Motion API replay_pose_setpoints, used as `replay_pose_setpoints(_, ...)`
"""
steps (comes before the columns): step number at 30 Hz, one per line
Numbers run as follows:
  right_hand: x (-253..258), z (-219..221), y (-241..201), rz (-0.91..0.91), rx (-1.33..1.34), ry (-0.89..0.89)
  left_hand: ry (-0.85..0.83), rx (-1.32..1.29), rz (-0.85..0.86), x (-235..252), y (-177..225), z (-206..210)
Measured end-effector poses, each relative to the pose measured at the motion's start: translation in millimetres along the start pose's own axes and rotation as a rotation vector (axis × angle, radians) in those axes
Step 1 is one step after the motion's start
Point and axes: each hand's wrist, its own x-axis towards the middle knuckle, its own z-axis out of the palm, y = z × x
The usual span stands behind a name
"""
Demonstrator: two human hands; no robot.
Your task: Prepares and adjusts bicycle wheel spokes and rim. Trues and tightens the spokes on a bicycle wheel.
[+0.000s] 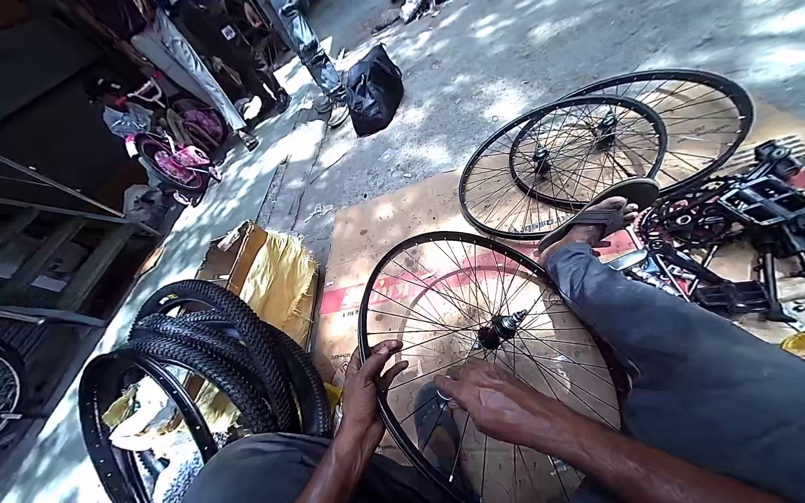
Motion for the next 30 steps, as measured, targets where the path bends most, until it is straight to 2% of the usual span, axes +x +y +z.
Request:
replay_pose_setpoints(4, 13.3, 22.8, -16.8, -0.247, 0.222, 0.101, 0.004, 0.06, 0.038, -5.0, -5.2, -2.8)
replay_pose_setpoints(5, 16.4, 25.0, -18.6, -0.231, 0.295, 0.111, 0.008, 0.083, 0.039, -5.1, -5.9, -4.2)
replay_pose_setpoints(7, 22.6, 31.3, -21.2, -0.087, 0.39, 0.144, 0.039, 0.131, 0.044, -5.1, -3.9, -3.0)
replay_pose_setpoints(10, 33.2, 40.1, -26.3, 0.053, 0.319, 0.147, 0.108, 0.15, 0.009, -2.0, 0.4, 3.0)
replay_pose_setpoints(13, 28.0, 20.7, -17.3, -0.016, 0.519, -0.056, 0.177, 0.145, -0.039, 1.3, 0.8, 0.4)
replay_pose_setpoints(15, 21.2, 18.2, -10.4, -0.025, 0.691, -0.049, 0.18, 0.138, -0.049, 1.5, 0.8, -1.1)
replay_pose_setpoints(16, 20.6, 19.6, -12.9, 0.033, 0.696, -0.009, 0.178, 0.134, -0.048, 1.1, 0.6, -0.5)
replay_pose_setpoints(18, 26.8, 29.9, -25.1, 0.133, 0.495, 0.071, 0.181, 0.129, -0.051, 0.3, -0.4, 1.4)
replay_pose_setpoints(20, 34.4, 36.1, -32.0, 0.138, 0.329, 0.042, 0.189, 0.134, -0.055, 0.2, -1.8, 1.4)
replay_pose_setpoints(23, 29.3, 16.4, -14.6, -0.03, 0.528, -0.156, 0.194, 0.145, -0.066, 0.0, -1.9, -1.5)
replay_pose_setpoints(25, 21.3, 11.2, -4.2, -0.069, 0.691, -0.166, 0.183, 0.14, -0.065, 0.3, -2.6, -1.9)
replay_pose_setpoints(26, 19.7, 13.1, -7.2, -0.005, 0.697, -0.114, 0.183, 0.137, -0.066, -0.4, -2.6, -0.7)
replay_pose_setpoints(28, 24.6, 23.6, -22.6, 0.133, 0.487, -0.006, 0.183, 0.133, -0.062, -1.5, -2.7, 2.0)
replay_pose_setpoints(30, 32.2, 32.3, -31.0, 0.153, 0.309, 0.008, 0.176, 0.135, -0.048, -0.8, -2.9, 1.9)
